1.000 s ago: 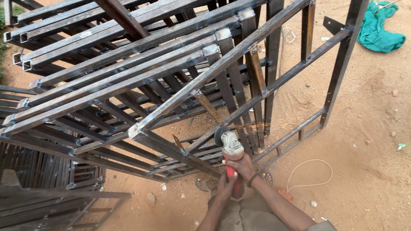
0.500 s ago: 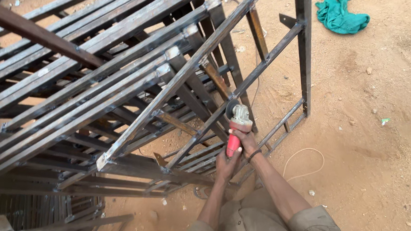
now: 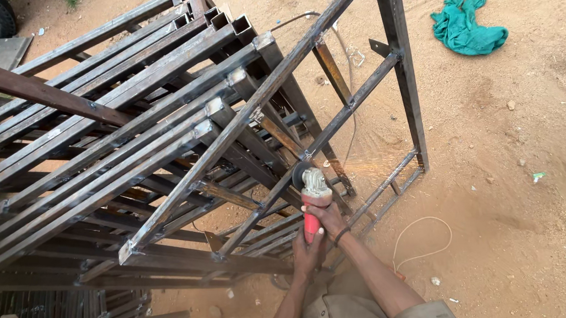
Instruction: The person uses a handheld angle grinder to smooth welds and edges on stacked metal gate frames. They move the grinder along horizontal and vertical bars, generating sparks, and reposition the frames to access different sections.
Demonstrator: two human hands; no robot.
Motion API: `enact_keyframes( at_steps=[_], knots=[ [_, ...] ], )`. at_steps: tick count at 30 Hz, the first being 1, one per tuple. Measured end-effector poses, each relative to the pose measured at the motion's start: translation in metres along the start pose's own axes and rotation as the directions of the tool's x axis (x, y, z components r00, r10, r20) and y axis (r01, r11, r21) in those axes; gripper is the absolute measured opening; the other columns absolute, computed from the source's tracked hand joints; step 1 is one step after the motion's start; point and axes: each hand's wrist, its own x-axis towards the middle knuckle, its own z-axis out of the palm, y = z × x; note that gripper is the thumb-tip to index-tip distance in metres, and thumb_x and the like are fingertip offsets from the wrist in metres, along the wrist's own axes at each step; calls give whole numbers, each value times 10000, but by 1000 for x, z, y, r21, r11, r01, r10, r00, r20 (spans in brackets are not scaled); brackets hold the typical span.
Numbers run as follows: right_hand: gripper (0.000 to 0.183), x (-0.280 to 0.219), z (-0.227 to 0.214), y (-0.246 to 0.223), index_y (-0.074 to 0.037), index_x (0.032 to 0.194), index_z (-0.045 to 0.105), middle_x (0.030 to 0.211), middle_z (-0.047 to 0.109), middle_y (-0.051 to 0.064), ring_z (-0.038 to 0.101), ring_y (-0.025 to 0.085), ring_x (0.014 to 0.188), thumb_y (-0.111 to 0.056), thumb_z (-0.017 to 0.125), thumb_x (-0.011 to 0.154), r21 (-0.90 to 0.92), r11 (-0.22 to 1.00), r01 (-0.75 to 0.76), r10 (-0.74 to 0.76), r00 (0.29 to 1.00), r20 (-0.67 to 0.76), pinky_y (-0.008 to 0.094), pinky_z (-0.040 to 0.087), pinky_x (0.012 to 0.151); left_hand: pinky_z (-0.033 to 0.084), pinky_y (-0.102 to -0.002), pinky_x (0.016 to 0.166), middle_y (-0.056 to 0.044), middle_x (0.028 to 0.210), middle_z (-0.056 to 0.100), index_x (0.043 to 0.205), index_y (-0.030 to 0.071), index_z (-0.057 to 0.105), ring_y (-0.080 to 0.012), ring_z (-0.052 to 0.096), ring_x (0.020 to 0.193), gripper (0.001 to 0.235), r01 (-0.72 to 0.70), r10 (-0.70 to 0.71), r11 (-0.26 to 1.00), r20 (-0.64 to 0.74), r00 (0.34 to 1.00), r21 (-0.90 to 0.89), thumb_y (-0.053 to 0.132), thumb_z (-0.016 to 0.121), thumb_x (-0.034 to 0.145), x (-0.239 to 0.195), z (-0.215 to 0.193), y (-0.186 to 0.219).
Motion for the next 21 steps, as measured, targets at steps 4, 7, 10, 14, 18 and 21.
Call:
enact_keyframes(
  at_steps=[4, 7, 10, 14, 18, 21],
  knots=[
    [314, 6, 3, 3, 33, 997, 723, 879, 711, 113, 676, 198, 756, -151, 804, 757, 90, 992, -88, 94, 994, -58, 356, 550, 661, 562, -372, 819, -139, 997, 750, 1173, -42, 669, -182, 690, 916, 464, 4, -4, 1000, 15, 1000, 11, 332, 722, 903, 5, -3, 5],
    [319, 8, 2, 2, 53, 977, 728, 863, 724, 125, 689, 203, 740, -171, 804, 763, 32, 992, -122, 124, 991, -51, 345, 561, 656, 568, -359, 800, -141, 947, 755, 1124, -47, 681, -186, 715, 868, 449, 33, -33, 991, 2, 999, 128, 347, 724, 912, 4, -2, 7],
    [330, 5, 1, 4, 2, 1020, 737, 897, 710, 54, 664, 131, 776, -162, 813, 745, 23, 998, -57, 57, 998, 5, 293, 550, 673, 560, -354, 808, -132, 972, 757, 1170, -29, 668, -170, 704, 889, 464, 61, -62, 997, 22, 998, 51, 357, 704, 915, -2, -3, 8],
    [335, 10, -1, 3, 14, 1011, 729, 879, 710, 62, 668, 155, 768, -171, 817, 746, 83, 993, -81, 85, 995, -45, 320, 549, 671, 559, -373, 811, -135, 998, 749, 1174, -28, 664, -176, 695, 894, 476, 46, -47, 998, 13, 999, 53, 363, 711, 908, 4, 2, 6],
    [348, 10, -7, 3, 6, 1028, 750, 898, 727, 55, 671, 140, 791, -180, 822, 743, -2, 997, -83, 83, 997, -6, 308, 549, 695, 562, -361, 803, -136, 970, 760, 1186, -14, 668, -178, 713, 879, 472, 25, -23, 988, -16, 1000, 152, 373, 695, 917, 3, 7, 4],
    [365, 11, -7, -3, 6, 1046, 751, 914, 730, 59, 673, 135, 807, -183, 827, 743, 14, 999, -44, 43, 999, 9, 299, 558, 709, 561, -349, 810, -114, 1004, 755, 1242, 10, 628, -160, 712, 904, 496, 80, -80, 995, -3, 997, 64, 361, 689, 897, 5, 8, 12]
  ],
)
